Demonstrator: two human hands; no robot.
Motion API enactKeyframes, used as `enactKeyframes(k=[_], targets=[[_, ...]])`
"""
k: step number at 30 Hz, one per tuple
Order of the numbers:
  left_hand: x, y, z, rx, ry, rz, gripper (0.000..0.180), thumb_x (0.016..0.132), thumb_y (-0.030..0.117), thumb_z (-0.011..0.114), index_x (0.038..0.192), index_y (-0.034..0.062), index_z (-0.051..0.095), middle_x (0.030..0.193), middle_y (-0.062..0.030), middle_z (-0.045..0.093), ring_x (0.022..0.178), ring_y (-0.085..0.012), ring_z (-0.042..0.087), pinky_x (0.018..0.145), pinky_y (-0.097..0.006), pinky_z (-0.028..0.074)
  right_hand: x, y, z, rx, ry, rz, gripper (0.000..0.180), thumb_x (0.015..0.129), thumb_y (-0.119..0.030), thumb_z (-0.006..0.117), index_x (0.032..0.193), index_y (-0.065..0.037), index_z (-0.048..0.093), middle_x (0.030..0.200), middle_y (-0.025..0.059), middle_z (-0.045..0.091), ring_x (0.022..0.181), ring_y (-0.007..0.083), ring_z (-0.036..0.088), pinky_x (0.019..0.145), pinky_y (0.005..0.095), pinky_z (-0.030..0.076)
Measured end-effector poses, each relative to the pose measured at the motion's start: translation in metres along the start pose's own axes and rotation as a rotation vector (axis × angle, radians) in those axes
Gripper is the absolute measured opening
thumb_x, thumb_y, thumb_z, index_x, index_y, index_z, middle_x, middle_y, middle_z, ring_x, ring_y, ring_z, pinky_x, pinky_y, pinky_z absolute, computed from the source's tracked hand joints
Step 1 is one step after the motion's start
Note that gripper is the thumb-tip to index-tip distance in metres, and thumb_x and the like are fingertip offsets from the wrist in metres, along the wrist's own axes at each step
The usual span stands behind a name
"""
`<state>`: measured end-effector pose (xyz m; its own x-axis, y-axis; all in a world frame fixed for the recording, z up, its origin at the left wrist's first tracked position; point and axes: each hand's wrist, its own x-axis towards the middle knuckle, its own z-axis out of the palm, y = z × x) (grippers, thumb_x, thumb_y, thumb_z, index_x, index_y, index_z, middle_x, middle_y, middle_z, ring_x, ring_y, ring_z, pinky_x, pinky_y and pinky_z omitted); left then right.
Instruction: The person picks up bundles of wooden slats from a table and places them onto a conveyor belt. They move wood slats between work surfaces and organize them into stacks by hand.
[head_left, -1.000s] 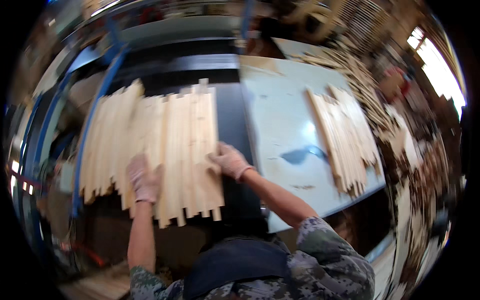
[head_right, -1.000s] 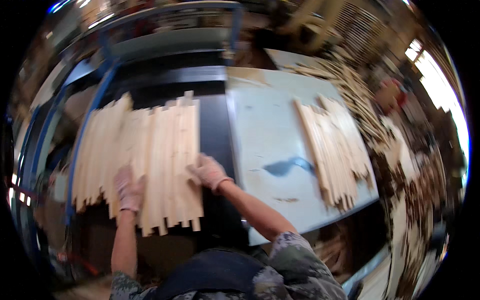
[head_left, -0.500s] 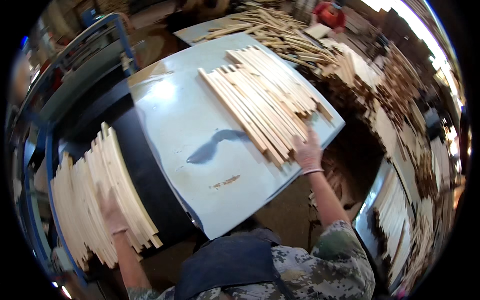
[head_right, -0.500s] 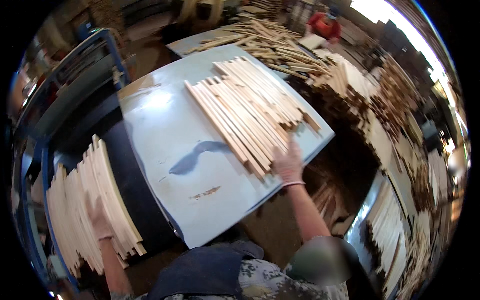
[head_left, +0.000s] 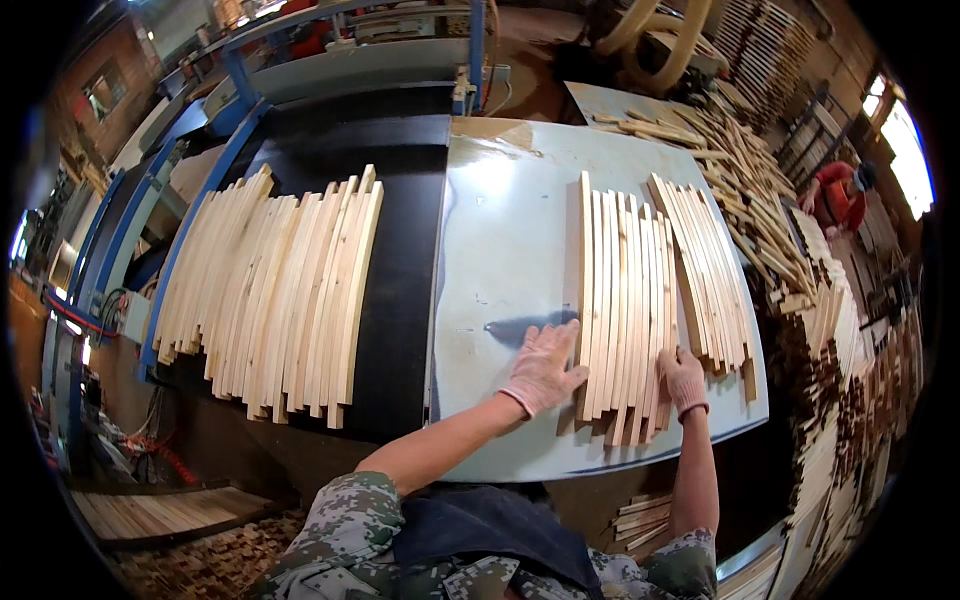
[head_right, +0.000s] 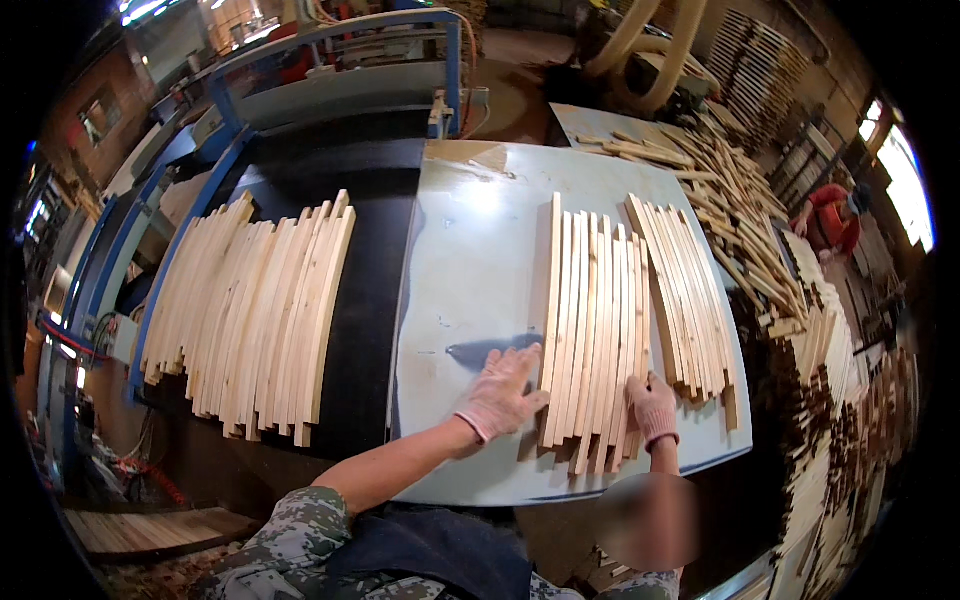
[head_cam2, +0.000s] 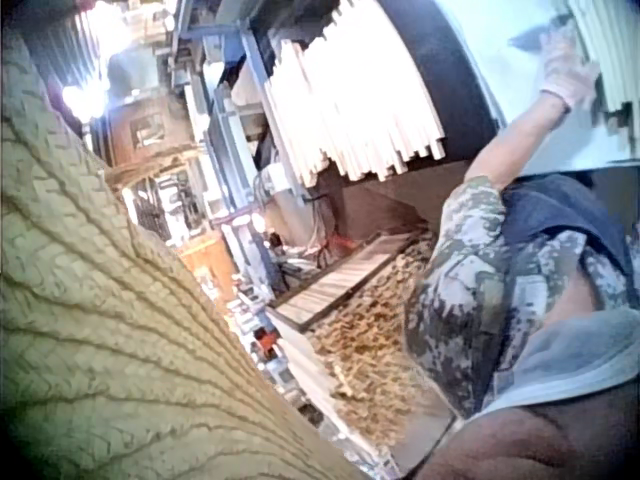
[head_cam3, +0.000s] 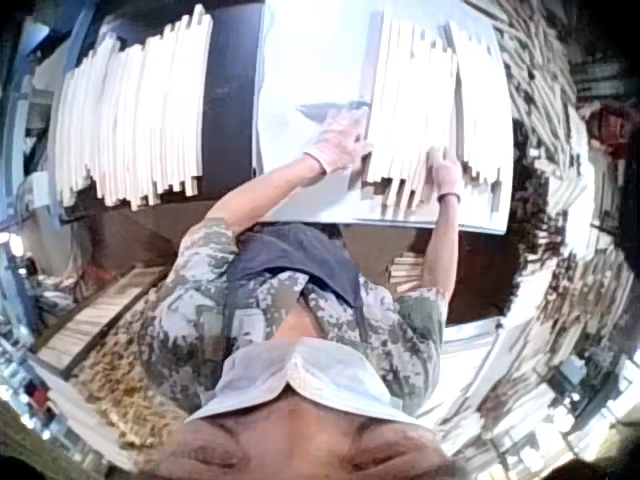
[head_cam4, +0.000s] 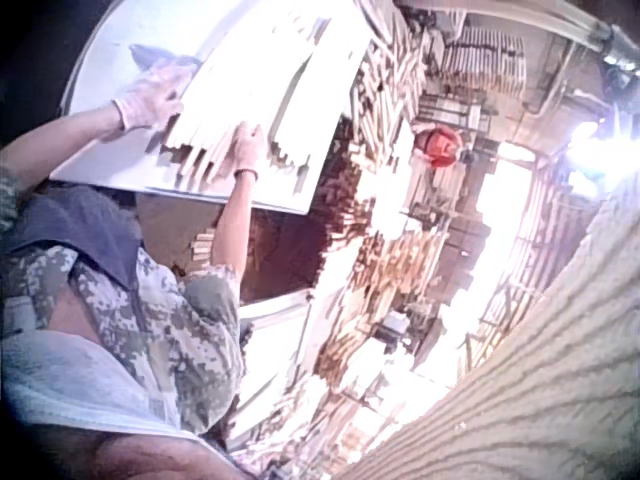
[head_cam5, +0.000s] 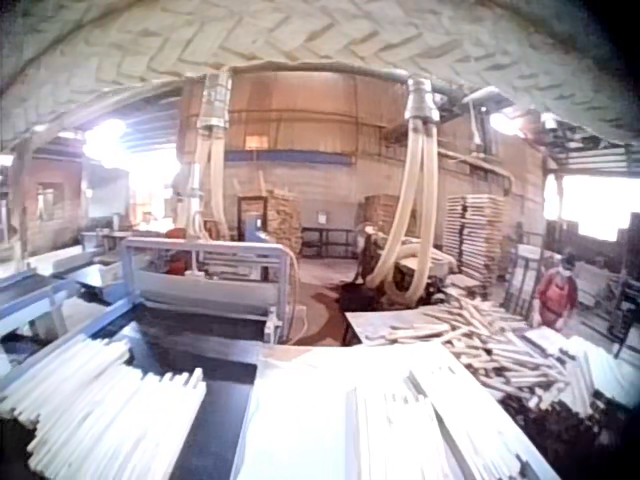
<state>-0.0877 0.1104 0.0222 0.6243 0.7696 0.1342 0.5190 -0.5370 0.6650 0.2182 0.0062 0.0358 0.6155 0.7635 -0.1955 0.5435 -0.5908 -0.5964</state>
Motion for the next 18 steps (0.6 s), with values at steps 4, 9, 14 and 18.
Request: enactKeyframes(k=[4, 9, 14, 18], targets=[[-0.001, 0.019, 0.011, -0.015, -0.042, -0.011, 0.086, 0.092, 0.047, 0.064, 0.159, 0.0011, 0.034, 0.157, -0.0306, 0.043, 0.151, -0.0454, 0.036, 0.128, -0.053, 0.017, 0.064, -0.054, 0.017, -0.067, 0.151, 0.129, 0.068, 0.091, -0.055, 0.065, 0.116, 0.008, 0.07, 0.113, 0.0315, 0.072, 0.111, 0.0437, 0.069, 0.094, 0.0473, 0.053], [-0.034, -0.008, -0.029, 0.049, 0.102, -0.092, 0.077, 0.089, 0.041, 0.064, 0.148, -0.0051, 0.047, 0.151, -0.0335, 0.048, 0.146, -0.0471, 0.04, 0.126, -0.054, 0.022, 0.045, -0.131, 0.065, -0.184, 0.063, -0.013, 0.077, 0.089, -0.063, 0.061, 0.114, 0.009, 0.07, 0.121, 0.0353, 0.067, 0.115, 0.0482, 0.065, 0.101, 0.0496, 0.05], [-0.102, -0.055, -0.092, 0.227, 0.189, -0.238, 0.08, 0.085, 0.047, 0.068, 0.144, -0.004, 0.053, 0.151, -0.0366, 0.047, 0.147, -0.0508, 0.038, 0.127, -0.057, 0.018, 0.008, -0.207, 0.14, -0.146, -0.127, -0.191, 0.073, 0.086, -0.062, 0.062, 0.114, 0.005, 0.07, 0.118, 0.0321, 0.068, 0.115, 0.0469, 0.065, 0.102, 0.0493, 0.05], [-0.143, -0.097, -0.139, 0.504, 0.236, -0.426, 0.087, 0.084, 0.054, 0.071, 0.146, -0.0041, 0.052, 0.158, -0.0366, 0.039, 0.151, -0.0508, 0.032, 0.128, -0.06, 0.013, -0.03, -0.275, 0.193, -0.054, -0.284, -0.319, 0.075, 0.084, -0.06, 0.065, 0.129, 0.001, 0.063, 0.129, 0.0298, 0.065, 0.122, 0.0434, 0.063, 0.105, 0.0477, 0.05]])
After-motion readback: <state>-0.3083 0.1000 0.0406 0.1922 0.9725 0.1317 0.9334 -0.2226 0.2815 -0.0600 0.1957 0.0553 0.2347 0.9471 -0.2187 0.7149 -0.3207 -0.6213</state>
